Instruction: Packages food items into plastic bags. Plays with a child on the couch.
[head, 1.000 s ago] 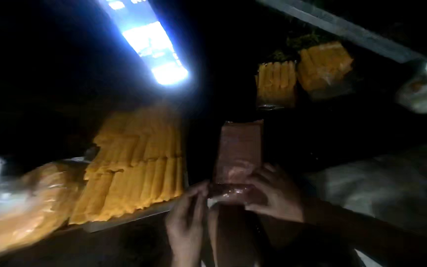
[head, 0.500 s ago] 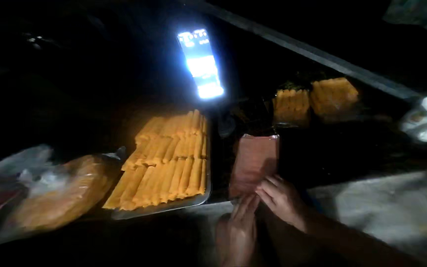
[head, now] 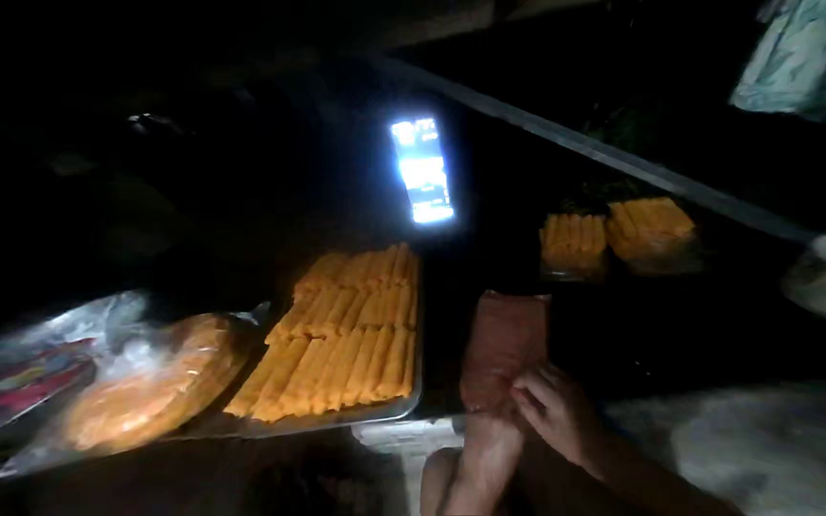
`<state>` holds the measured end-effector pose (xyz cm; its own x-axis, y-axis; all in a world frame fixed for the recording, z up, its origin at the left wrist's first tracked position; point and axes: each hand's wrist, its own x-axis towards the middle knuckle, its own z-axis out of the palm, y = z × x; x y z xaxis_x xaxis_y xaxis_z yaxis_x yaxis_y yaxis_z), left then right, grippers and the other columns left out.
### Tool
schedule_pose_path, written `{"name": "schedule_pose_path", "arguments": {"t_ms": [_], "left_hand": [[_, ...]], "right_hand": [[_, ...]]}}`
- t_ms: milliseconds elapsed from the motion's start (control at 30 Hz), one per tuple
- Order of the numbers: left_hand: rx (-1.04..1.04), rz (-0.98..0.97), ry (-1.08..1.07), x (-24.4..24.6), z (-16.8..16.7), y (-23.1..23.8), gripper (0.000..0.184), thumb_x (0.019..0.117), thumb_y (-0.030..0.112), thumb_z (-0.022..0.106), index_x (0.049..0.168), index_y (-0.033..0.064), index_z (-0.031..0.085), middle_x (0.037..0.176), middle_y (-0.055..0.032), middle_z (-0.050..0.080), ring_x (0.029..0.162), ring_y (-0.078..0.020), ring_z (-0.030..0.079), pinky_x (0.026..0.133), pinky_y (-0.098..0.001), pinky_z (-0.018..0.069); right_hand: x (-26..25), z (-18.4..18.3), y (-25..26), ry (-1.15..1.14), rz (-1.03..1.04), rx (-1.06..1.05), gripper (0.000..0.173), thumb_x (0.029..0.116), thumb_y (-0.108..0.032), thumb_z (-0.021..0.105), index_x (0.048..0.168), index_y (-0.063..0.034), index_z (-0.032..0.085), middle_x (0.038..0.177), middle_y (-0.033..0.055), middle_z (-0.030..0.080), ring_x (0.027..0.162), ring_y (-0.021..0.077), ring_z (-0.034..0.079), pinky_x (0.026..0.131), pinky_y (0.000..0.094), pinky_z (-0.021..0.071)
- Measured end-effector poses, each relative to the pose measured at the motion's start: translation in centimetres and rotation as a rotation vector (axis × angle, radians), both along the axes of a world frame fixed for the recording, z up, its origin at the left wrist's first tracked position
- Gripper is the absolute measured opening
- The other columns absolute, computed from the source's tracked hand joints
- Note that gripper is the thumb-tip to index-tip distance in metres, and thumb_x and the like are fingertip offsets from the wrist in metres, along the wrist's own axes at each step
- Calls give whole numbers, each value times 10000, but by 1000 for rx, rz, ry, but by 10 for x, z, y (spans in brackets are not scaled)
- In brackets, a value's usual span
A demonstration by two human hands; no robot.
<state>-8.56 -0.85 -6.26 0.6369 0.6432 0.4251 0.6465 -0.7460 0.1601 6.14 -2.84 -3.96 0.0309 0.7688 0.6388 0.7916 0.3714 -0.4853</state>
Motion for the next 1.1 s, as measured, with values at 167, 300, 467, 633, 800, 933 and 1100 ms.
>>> {"name": "schedule_pose_path", "arguments": {"t_ms": [167,300,467,633,800,933,1100], "left_hand": [[98,75,-146,4,-16,2,79,826,46,712,856,-6,762,827,-151,745,750,-325,745,641,-478,614],[-20,134,-211,3,-17,2,132,861,56,710,950,-24,764,928,-210,744,890,-390,737,777,-544,605],[-158,100,-280,-5,7,-4,145,913,100,697,939,-29,756,902,-177,745,855,-343,742,802,-503,605],[-159,120,-360,-20,10,-22,125,907,92,689,924,-26,730,900,-159,733,844,-296,734,785,-441,610],[56,31,-319,-29,30,-25,176,860,32,646,955,73,788,982,-90,765,943,-243,723,868,-397,587],[263,-40,-323,-38,72,-23,176,927,131,642,1005,161,797,849,-56,735,782,-198,684,761,-339,564],[315,66,-526,-61,123,-35,167,1035,161,569,1008,57,696,896,-68,692,866,-78,672,812,-192,553]], "right_hand": [[1,1,-7,36,20,-36,151,910,-169,649,928,-53,744,904,97,738,876,241,725,787,384,606],[4,-6,-10,101,56,-81,176,935,-185,649,986,-42,738,942,106,737,896,232,722,809,374,606],[8,3,-17,191,77,-223,233,971,-154,637,1106,18,716,1030,170,736,923,278,732,837,412,609],[12,-6,-21,219,149,-146,365,939,-314,700,1127,-2,719,1088,164,731,1020,275,713,907,422,589],[3,-1,-19,256,437,-149,731,766,-426,865,1342,-38,636,1285,130,687,1231,223,631,1096,423,483],[-2,20,-23,354,418,-283,428,838,-120,788,1224,40,696,1134,184,735,1070,254,703,982,417,549],[4,13,-27,640,571,-407,153,932,-72,694,1025,36,750,972,74,769,890,51,721,854,224,587]]}}
